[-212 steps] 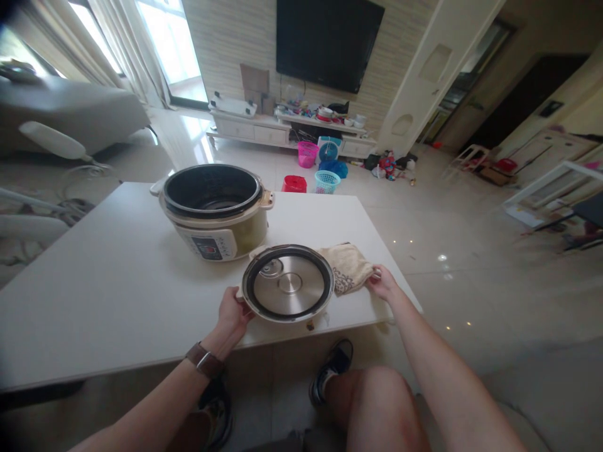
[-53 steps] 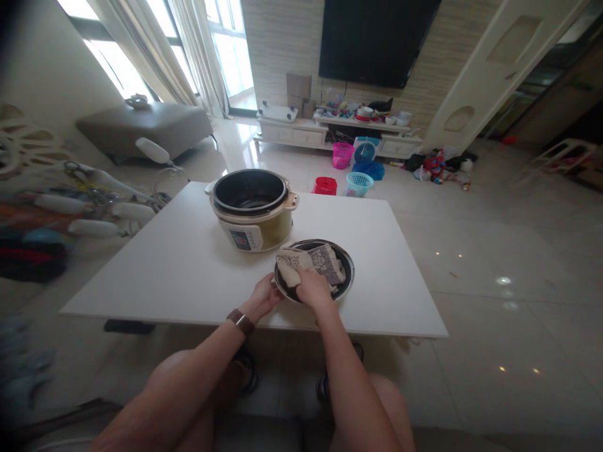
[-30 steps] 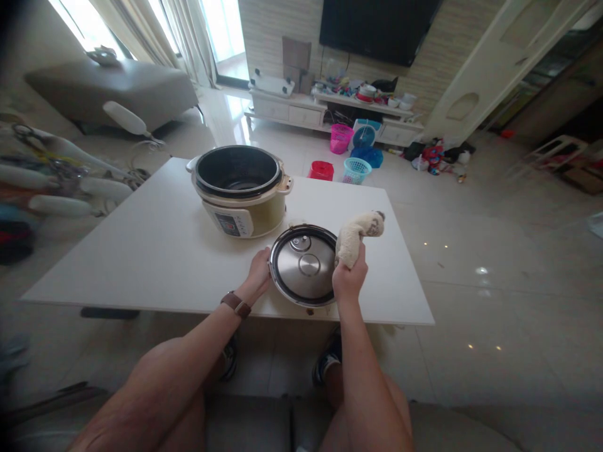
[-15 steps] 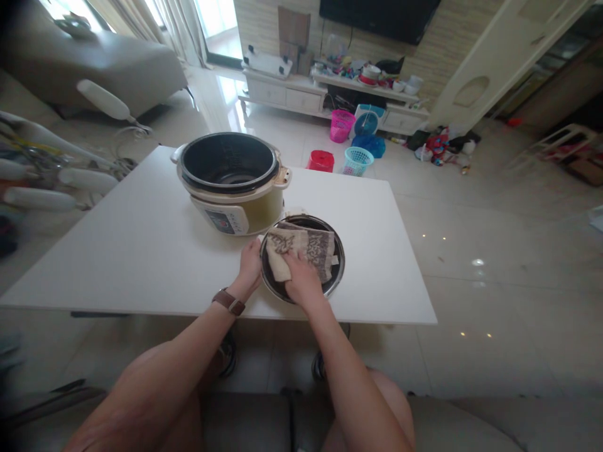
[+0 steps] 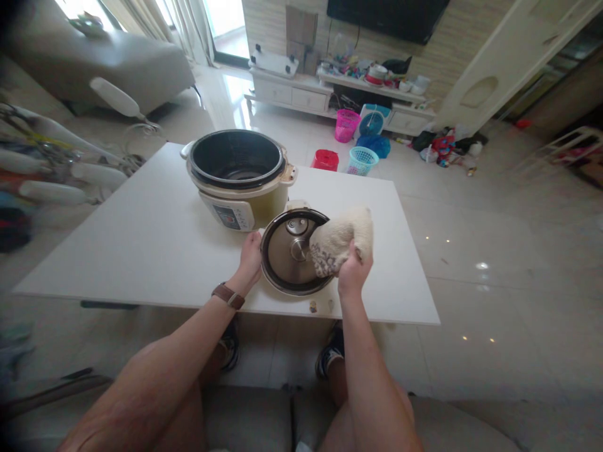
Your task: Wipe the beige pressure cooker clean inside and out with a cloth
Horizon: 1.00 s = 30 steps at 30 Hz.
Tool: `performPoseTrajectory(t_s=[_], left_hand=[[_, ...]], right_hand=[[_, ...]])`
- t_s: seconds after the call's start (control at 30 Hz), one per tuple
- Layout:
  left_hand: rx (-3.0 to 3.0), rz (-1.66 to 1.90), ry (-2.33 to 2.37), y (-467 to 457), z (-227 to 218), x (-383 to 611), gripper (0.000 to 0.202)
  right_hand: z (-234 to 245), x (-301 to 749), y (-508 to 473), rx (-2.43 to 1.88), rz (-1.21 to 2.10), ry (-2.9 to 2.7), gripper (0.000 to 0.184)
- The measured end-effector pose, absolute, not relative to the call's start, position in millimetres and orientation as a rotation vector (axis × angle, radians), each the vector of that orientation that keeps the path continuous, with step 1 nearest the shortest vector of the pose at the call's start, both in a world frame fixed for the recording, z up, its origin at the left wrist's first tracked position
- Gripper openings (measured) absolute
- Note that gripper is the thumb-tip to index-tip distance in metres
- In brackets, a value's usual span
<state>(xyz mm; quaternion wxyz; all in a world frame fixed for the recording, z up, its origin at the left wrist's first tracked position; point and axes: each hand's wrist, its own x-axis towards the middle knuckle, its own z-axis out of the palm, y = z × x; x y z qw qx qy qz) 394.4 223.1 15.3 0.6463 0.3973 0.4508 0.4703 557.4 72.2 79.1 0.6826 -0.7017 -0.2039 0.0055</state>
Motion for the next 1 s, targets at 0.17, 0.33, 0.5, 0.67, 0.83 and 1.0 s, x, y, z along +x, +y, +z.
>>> performPoseTrajectory(t_s=[0.17,0.33,0.5,0.67,0.83,1.0], left_hand=[[0.863,1.037,1.046,222,21,396,0.022],[0.870,1.022,1.034,220,27,395,0.023],[0.916,1.030,1.010,218,33,397,0.021],[0.848,0.994,1.010,217,36,398,0.020],[0.858,1.021,1.011,214,36,400,0.024],[0.910,1.065,1.043,212,31,400,0.027]], right_hand=[[99,573,57,-1.801,-0.383,-0.657,0.049],[61,584,66,-2.153,0.119,-1.045,0.069],[33,575,80,-2.338,0.305,-1.103,0.079],[38,584,66,-2.344,0.339,-1.022,0.069],[44,627,36,-2.072,0.177,-0.565,0.045],[51,621,32,-2.041,-0.019,-0.570,0.046]])
